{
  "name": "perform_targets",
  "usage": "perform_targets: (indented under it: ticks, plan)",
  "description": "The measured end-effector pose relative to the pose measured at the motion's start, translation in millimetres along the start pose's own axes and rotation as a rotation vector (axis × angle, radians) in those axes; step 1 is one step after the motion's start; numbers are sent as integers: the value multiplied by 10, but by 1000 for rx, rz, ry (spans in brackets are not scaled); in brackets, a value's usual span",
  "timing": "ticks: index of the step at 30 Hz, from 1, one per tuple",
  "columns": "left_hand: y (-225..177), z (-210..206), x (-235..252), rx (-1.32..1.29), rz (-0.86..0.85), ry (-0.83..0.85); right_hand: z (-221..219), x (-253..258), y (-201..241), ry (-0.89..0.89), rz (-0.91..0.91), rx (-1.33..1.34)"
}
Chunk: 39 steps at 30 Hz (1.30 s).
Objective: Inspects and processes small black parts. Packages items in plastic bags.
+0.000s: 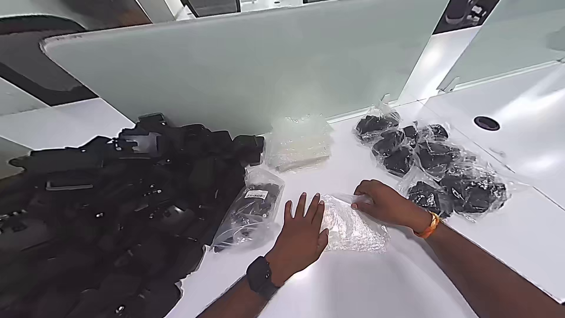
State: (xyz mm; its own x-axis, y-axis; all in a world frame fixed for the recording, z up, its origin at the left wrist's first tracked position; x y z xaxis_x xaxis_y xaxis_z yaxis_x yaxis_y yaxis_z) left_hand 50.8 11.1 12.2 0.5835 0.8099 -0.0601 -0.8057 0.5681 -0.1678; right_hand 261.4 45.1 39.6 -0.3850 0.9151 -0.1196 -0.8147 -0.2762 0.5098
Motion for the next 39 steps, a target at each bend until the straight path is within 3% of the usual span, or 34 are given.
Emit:
perform_targets:
  ticks: [3,5,10,18,20,23,26,31,39]
  plan:
    - [86,6,12,-138,-5,-52,28,-29,3,-46,-10,68]
    - [202,82,12,-361,15,-175,45,-29,-37,-87,-9,149]
    - [409,232,34,-866,55,-395,89,-31,30,-183,167,375]
    - [282,242,29,-1362,73,-315,174,-169,215,-447,341,381]
    - [278,308,0,-1394,46,-416,245,-254,299,-542,420,358]
    - [277,454,-80,-1372,-45,-620,377,-369,400,-645,516,528]
    - [280,532,-122,-1316,-122,-728,350,-360,419,-567,510,646]
    - [286,403,-8,-1331,-174,-510,0,-165,301,-422,415,718]
    - [303,302,5,-1206,-26,-472,-106,-214,312,-476,329,601]
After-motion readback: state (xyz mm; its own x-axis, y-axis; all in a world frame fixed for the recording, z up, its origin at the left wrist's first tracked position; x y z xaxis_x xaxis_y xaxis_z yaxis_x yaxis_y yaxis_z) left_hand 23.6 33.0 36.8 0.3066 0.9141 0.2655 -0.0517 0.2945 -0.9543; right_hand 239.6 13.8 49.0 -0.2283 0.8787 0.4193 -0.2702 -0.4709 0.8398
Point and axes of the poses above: each hand's wrist, its own x-axis towards the middle knuckle, its own z-axis out of the back of the hand, y = z × x, the point moved 7 cm from there along x, towards the middle knuckle, and after that the axes turned 5 degrees about z, right-handed, at the moved point
